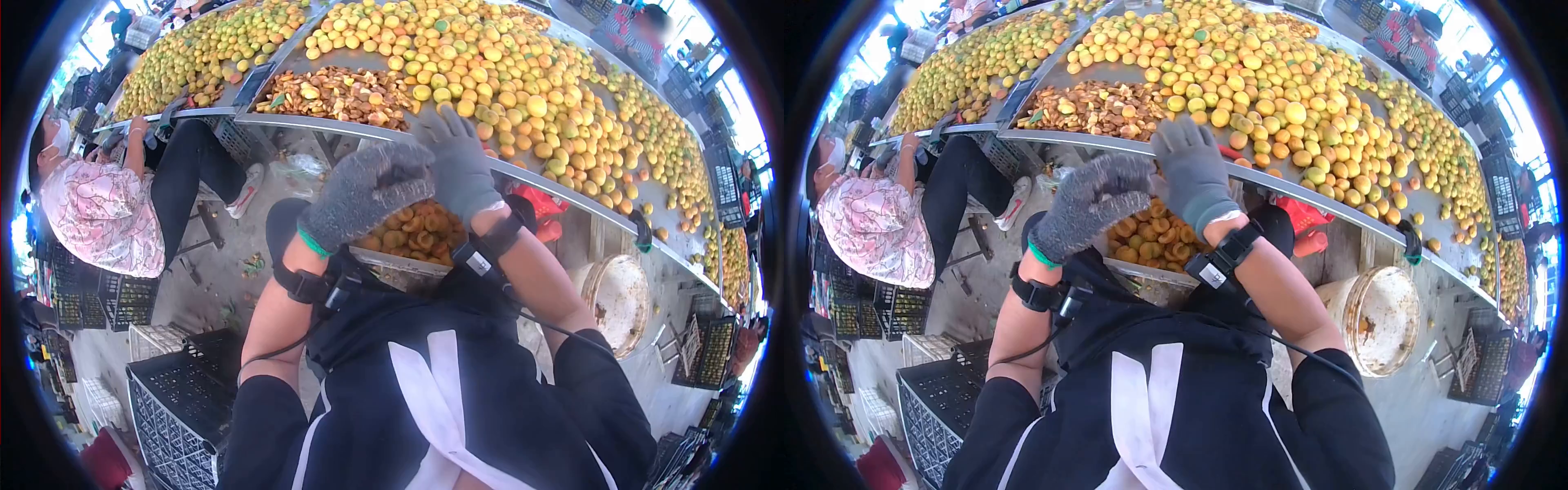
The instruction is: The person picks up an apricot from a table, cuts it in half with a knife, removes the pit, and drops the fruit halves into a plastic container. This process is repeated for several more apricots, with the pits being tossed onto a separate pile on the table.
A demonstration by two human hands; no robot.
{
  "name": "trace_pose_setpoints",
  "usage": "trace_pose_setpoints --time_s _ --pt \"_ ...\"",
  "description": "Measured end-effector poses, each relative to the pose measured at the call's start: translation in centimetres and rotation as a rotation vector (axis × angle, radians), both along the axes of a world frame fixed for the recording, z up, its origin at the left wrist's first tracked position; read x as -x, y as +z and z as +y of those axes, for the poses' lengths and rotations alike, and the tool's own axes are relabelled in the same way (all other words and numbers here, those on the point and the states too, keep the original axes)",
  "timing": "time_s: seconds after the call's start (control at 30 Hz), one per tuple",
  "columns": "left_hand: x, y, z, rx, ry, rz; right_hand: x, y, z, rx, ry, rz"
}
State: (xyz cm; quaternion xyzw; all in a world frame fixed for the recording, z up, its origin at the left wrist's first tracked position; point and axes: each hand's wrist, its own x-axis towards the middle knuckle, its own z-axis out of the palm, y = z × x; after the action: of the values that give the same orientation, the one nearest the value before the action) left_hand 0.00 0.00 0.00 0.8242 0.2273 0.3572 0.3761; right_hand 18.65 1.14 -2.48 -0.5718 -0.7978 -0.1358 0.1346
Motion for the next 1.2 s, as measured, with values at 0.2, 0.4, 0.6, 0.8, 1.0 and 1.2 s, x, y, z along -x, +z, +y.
trace_pose_setpoints --time_s 0.2,0.4,0.6,0.8,1.0,1.2 --pt "-2.7 0.4 -3.2 -0.388 0.194 0.324 0.9 -3.9 -0.6 0.021 0.152 -0.103" --pt "-4.3 -2.1 -5.9 -0.418 0.11 0.615 1.6 -6.5 -3.3 0.08 0.21 -0.473" --pt "-4.5 -3.2 -4.9 -0.391 0.041 0.414 1.3 -7.2 -4.1 0.167 0.143 -0.434" --pt "-4.6 -2.3 -3.1 0.042 0.14 -0.052 0.9 -10.7 -1.8 0.27 0.18 0.214" --pt "-3.5 -2.9 -2.9 -0.108 -0.054 0.209 0.0 -14.4 0.1 0.453 0.313 1.099" --pt "-0.1 -2.6 1.4 0.689 0.198 -0.13 -6.2 -5.7 2.6 0.97 0.012 1.62"
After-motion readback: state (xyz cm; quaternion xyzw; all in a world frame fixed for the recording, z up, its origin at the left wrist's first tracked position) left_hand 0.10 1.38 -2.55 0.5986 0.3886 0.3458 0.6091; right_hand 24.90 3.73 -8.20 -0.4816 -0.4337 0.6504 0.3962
